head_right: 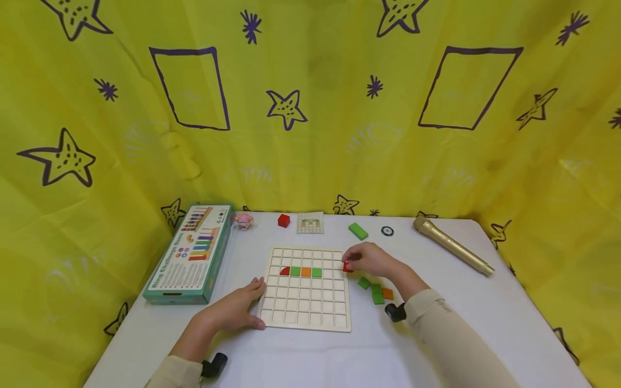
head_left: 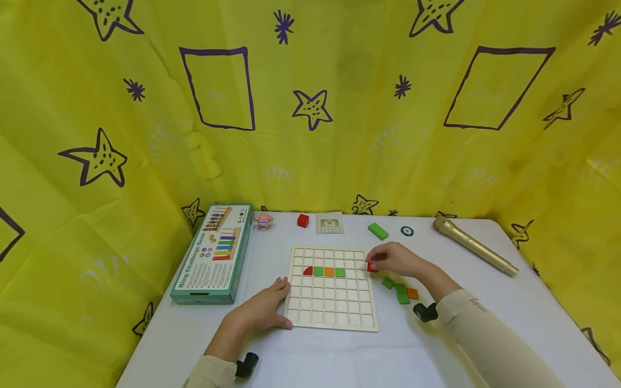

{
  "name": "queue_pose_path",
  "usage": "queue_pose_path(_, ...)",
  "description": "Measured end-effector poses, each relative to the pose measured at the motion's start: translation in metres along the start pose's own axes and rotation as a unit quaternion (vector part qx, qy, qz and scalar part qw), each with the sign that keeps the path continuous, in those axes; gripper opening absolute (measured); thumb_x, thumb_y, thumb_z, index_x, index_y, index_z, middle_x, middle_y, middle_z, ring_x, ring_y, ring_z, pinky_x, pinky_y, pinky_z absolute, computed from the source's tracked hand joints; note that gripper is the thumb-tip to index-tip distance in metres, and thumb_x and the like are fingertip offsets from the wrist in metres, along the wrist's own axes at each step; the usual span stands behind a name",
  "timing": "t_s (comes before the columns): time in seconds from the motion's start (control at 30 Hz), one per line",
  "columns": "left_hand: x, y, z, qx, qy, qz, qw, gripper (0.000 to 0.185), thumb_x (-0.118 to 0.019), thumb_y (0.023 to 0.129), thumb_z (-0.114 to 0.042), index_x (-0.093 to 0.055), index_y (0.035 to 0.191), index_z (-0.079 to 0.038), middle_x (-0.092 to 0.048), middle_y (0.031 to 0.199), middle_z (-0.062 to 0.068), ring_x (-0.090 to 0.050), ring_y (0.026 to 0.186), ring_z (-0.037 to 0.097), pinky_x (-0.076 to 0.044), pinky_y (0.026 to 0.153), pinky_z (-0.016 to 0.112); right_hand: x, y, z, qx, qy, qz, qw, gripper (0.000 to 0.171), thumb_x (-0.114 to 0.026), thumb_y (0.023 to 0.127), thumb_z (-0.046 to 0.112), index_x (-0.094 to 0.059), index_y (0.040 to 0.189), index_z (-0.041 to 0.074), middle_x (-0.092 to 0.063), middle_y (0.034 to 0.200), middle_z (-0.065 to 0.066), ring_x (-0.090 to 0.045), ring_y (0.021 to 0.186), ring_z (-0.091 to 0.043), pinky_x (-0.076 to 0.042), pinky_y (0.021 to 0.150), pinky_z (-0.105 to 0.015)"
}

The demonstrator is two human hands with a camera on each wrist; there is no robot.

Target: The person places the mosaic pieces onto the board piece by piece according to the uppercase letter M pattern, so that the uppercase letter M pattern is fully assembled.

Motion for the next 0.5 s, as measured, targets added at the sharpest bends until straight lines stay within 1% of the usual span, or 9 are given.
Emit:
queue_pose_path(0.1,0.0,0.0,0.0,-0.001,0.001,0.0,1.0,0.1,-0.087,0.076,-0.034,-0.036,0.154,0.002,-0.024,0.164,0.014,-0.018,0.152,0.031,-0.023,0.12,0.049,-0.004,0.004,0.003,0.003,-0.002,0.0,1.0,0.014,-0.07,0.094,0.008,-0.075,0.107,0.008,-0.07,0.1,0.0,-0.059,0.087,-0.019,-0.053,0.081,-0.033)
queue_pose_path(0.37,0.0,0.0,-0.002,-0.003,0.0,-0.002,1.0,0.101,-0.088,0.075,-0.034,-0.037,0.153,0.003,-0.026,0.164,0.015,-0.019,0.152,0.032,-0.024,0.12,0.051,-0.014,0.012,0.003,-0.008,0.004,0.003,1.0,0.012,-0.07,0.094,0.007,-0.075,0.104,0.011,-0.069,0.102,0.001,-0.056,0.093,-0.022,-0.052,0.085,-0.036)
queue_pose_path(0.5,0.0,0.0,-0.002,-0.003,0.002,-0.002,1.0,0.101,-0.088,0.075,-0.034,-0.037,0.153,0.003,-0.026,0.164,0.015,-0.019,0.152,0.032,-0.024,0.12,0.05,-0.017,0.015,0.005,-0.005,0.005,0.006,1.0,0.011,-0.069,0.094,0.006,-0.075,0.103,0.011,-0.069,0.099,0.001,-0.055,0.093,-0.022,-0.05,0.084,-0.035)
Point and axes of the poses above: each hand's wrist, its own y-axis towards the middle knuckle, its own x-axis out of the back of the hand, z = x × y, the point moved 10 cm from there along y, towards the middle knuckle
